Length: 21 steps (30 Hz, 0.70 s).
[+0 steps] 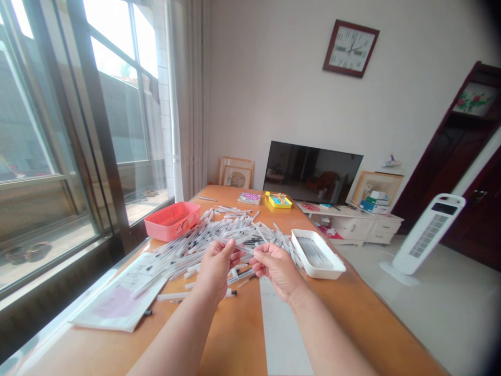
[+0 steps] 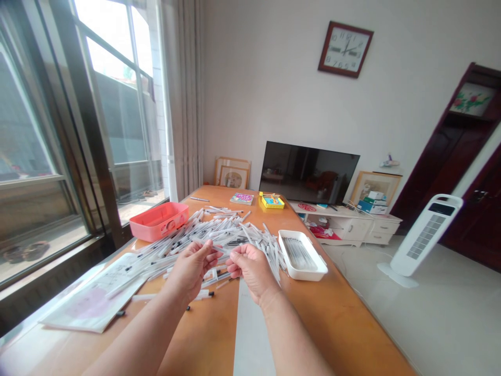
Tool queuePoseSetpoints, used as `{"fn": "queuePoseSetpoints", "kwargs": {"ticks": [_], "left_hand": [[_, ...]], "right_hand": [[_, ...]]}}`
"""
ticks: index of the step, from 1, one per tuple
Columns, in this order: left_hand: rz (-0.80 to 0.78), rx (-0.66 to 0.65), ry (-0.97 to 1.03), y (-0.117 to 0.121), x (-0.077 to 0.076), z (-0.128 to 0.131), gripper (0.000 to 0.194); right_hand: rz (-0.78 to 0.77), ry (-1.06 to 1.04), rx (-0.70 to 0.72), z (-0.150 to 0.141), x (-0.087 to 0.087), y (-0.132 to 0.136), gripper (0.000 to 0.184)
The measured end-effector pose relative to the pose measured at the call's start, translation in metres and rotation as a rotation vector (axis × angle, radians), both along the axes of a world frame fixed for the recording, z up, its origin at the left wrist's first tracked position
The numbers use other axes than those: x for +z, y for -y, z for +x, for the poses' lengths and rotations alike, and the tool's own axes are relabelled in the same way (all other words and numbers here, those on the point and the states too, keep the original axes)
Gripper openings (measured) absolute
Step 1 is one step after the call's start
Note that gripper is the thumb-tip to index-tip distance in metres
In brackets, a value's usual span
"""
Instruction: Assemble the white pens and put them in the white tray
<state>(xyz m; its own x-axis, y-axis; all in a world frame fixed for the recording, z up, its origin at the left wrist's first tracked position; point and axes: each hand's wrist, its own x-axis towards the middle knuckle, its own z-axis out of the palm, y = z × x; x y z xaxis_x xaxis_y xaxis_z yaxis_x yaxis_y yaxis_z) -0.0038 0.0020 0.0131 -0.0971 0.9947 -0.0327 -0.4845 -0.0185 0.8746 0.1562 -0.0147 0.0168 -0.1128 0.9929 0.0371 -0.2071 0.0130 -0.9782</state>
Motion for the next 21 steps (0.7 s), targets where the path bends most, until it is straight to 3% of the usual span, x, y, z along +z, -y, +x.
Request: {"fn": "queuePoseSetpoints", "kwargs": {"ticks": [6, 21], "left_hand": [[0.001, 0.029, 0.075, 0.006, 0.002, 0.006, 0.037], [-0.002, 0.011, 0.173, 0.008, 0.004, 0.011, 0.033]], "right_hand": [[0.059, -0.035, -0.079, -0.01, 0.002, 0.001, 0.029], [0.03, -0.152, -0.084, -0.013, 0.005, 0.004, 0.03]]}}
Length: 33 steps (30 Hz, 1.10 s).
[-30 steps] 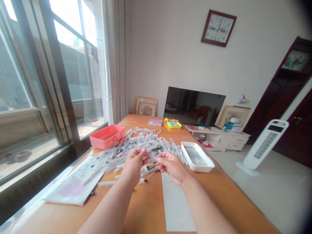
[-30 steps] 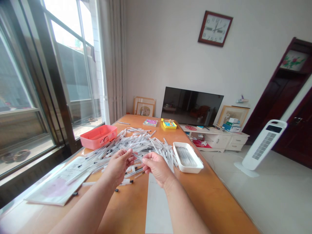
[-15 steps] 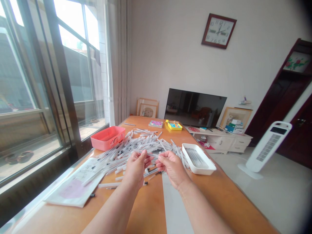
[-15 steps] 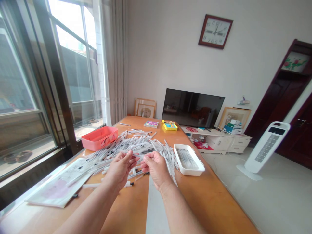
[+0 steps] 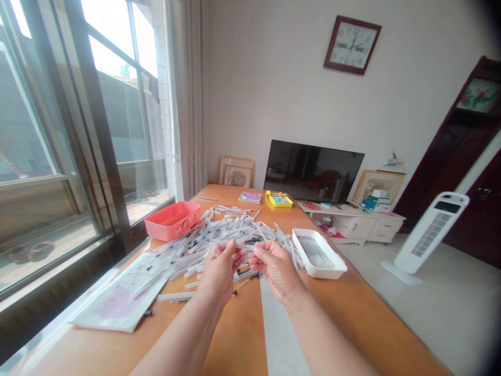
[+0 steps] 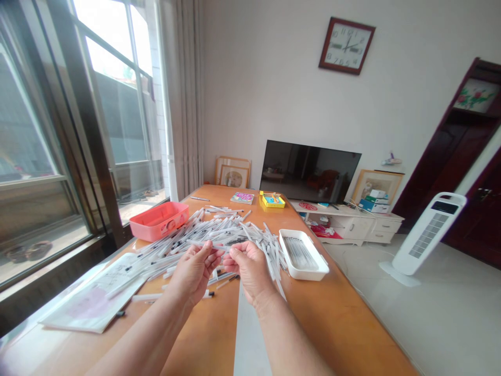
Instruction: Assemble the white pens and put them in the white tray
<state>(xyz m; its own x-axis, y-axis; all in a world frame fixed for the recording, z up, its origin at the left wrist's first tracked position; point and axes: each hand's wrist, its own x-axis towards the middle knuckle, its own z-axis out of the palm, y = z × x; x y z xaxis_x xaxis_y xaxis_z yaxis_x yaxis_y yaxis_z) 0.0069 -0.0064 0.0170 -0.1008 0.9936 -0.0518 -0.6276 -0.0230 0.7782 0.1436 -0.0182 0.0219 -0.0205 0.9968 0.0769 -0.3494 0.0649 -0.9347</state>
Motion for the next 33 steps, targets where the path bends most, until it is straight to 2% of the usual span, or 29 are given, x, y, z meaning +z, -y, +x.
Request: {"fn": "queuePoseSetpoints", "kwargs": {"ticks": [8, 17, 30, 33], "left_hand": [[0.025, -0.01, -0.037, 0.001, 0.002, -0.001, 0.037], [0.026, -0.035, -0.003, 0.001, 0.003, 0.0, 0.03], [0.04, -0.137, -0.038, 0.0, 0.006, -0.007, 0.024], [0.044, -0.152, -0.047, 0.001, 0.005, -0.007, 0.02]], "right_hand": [[-0.004, 0.005, 0.0, 0.002, 0.002, 0.001, 0.029], [0.01, 0.012, 0.025, 0.002, 0.003, 0.001, 0.029], [0.019, 0.359, -0.013, 0.017, 0.0, -0.004, 0.032], [-0.011, 0.425, 0.015, 0.023, 0.0, -0.005, 0.032]]}}
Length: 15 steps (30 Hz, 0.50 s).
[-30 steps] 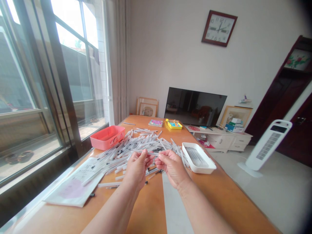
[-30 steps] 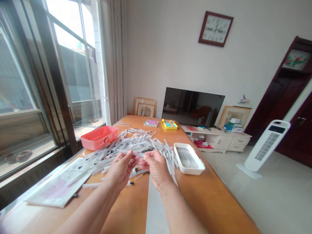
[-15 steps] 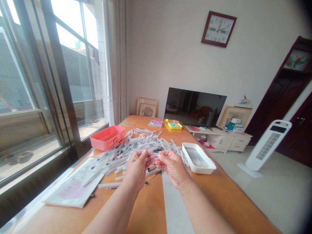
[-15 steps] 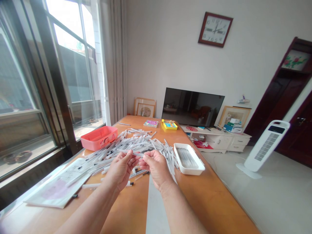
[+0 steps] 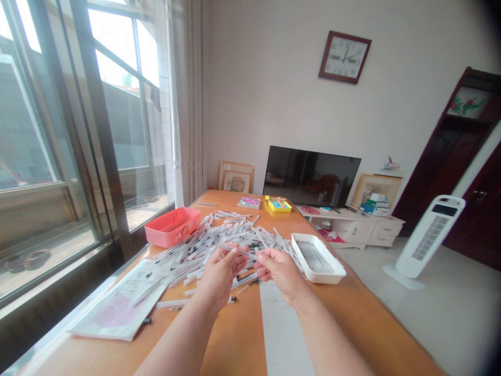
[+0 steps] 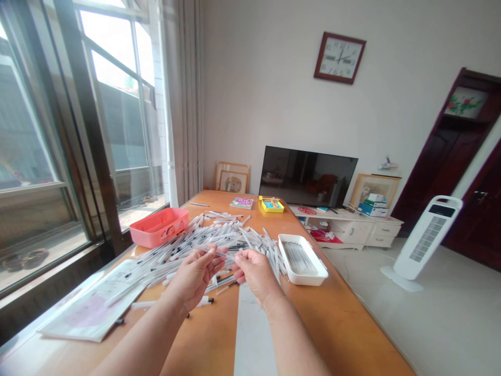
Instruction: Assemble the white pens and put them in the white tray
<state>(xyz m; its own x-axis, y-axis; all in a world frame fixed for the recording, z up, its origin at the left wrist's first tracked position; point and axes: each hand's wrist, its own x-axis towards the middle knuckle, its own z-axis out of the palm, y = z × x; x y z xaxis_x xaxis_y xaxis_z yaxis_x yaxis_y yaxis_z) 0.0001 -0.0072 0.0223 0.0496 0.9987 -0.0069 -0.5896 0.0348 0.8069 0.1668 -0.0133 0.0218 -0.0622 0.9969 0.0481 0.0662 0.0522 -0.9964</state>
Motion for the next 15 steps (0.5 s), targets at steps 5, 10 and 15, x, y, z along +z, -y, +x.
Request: {"fn": "queuePoseSetpoints", "kwargs": {"ticks": [5, 10, 15], "left_hand": [[-0.011, -0.044, 0.006, 0.002, 0.002, 0.001, 0.018], [-0.022, -0.075, -0.005, 0.002, 0.002, 0.001, 0.02], [-0.042, -0.042, -0.115, -0.003, -0.002, 0.0, 0.031]], "right_hand": [[-0.059, 0.085, 0.041, 0.011, 0.001, -0.001, 0.025], [-0.059, 0.087, 0.027, 0.013, 0.005, 0.001, 0.017], [0.054, 0.044, -0.107, 0.026, 0.01, -0.003, 0.018]]}}
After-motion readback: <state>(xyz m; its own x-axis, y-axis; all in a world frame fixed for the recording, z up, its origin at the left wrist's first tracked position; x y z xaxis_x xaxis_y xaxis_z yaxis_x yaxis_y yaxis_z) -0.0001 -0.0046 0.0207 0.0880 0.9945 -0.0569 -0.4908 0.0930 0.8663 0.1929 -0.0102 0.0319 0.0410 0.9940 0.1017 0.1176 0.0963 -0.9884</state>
